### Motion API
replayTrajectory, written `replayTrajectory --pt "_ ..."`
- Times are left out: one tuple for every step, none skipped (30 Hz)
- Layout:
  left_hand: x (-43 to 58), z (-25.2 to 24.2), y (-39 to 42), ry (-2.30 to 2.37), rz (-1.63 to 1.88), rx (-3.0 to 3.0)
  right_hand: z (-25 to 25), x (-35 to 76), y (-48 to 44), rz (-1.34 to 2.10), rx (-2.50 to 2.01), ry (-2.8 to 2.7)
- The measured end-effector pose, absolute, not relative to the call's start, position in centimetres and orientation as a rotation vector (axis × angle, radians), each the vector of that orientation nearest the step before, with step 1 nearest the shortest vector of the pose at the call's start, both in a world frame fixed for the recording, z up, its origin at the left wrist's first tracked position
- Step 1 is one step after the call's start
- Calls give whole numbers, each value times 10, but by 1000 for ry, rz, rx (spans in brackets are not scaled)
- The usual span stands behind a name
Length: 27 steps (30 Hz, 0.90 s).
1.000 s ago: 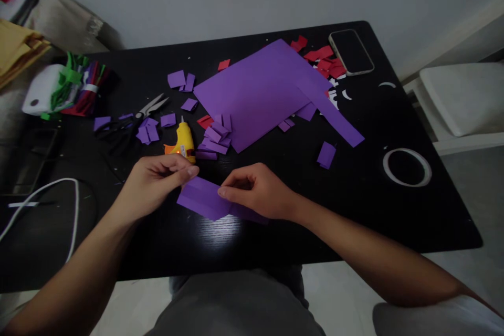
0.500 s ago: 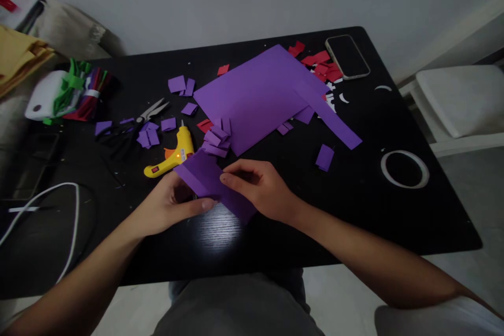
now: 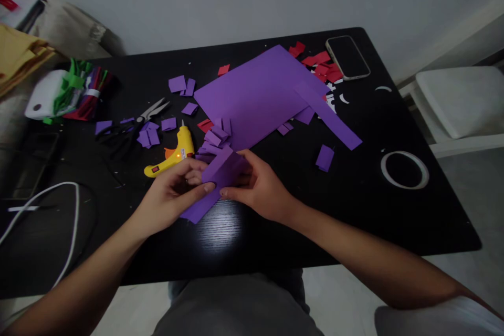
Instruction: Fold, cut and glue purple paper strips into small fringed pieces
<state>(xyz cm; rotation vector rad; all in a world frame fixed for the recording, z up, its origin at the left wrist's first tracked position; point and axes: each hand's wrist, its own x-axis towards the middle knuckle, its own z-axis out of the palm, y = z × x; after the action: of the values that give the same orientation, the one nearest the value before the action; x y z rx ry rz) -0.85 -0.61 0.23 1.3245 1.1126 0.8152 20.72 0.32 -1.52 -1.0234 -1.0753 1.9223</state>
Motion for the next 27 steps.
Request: replayTrajectory --pt "-9 2 -6 1118 816 1322 -15 207 3 1918 -1025 -1081" --pt "-9 1 -6 1123 818 1320 -14 207 3 1916 -1027 -1085" --pt "-10 1 -6 1124 815 1321 -14 208 4 1914 -1030 -1091" --pt "-11 0 -6 1121 798 1327 -13 209 4 1910 -1037 -1102" --pt "-12 0 -6 1117 772 1339 -12 210 5 1894 -1049 -1122" --pt "-13 1 -6 1112 738 1355 -12 211 5 1863 -1066 -1156" --pt "-14 1 -6 1106 699 1370 -11 212 6 1818 -1088 -1205" --pt "-14 1 -6 1097 661 1379 -11 213 7 1765 -1114 -1262" --pt "-15 2 -6 1088 632 1384 -11 213 8 1714 -1136 -1315" --pt "-15 2 -6 1086 617 1384 -11 214 8 1674 -1154 -1352" --pt "-15 3 -6 1089 612 1382 -11 214 9 1652 -1165 -1371" --pt "-16 3 -6 1103 612 1379 -12 214 9 1647 -1173 -1372" --pt "-16 4 -5 1122 617 1379 -12 214 10 1648 -1177 -1359" --pt "-17 5 -5 1140 624 1383 -13 214 10 1647 -1181 -1343" --pt "-17 5 -4 1155 628 1391 -13 214 11 1641 -1186 -1330" --pt "-18 6 -3 1163 632 1402 -13 214 11 1632 -1193 -1326" --pt "-19 6 -3 1165 637 1415 -13 214 11 1622 -1200 -1328" --pt "-20 7 -2 1164 644 1428 -13 214 11 1613 -1201 -1336" --pt "-21 7 -2 1164 651 1444 -13 215 11 1607 -1196 -1351" --pt "-21 7 -1 1166 654 1461 -13 215 11 1606 -1187 -1373" --pt "-21 7 -1 1168 652 1477 -12 215 11 1609 -1177 -1401" --pt "-21 6 -1 1167 641 1491 -12 215 10 1613 -1166 -1431" --pt "-21 6 -1 1166 627 1503 -11 215 10 1617 -1157 -1462" --pt "-20 6 -2 1162 612 1509 -11 215 9 1621 -1154 -1490" --pt "-20 6 -2 1154 604 1508 -10 215 9 1625 -1157 -1511" --pt "-20 7 -2 1141 605 1502 -9 215 9 1627 -1162 -1523" --pt "-20 8 -2 1125 610 1493 -9 215 9 1631 -1166 -1526"
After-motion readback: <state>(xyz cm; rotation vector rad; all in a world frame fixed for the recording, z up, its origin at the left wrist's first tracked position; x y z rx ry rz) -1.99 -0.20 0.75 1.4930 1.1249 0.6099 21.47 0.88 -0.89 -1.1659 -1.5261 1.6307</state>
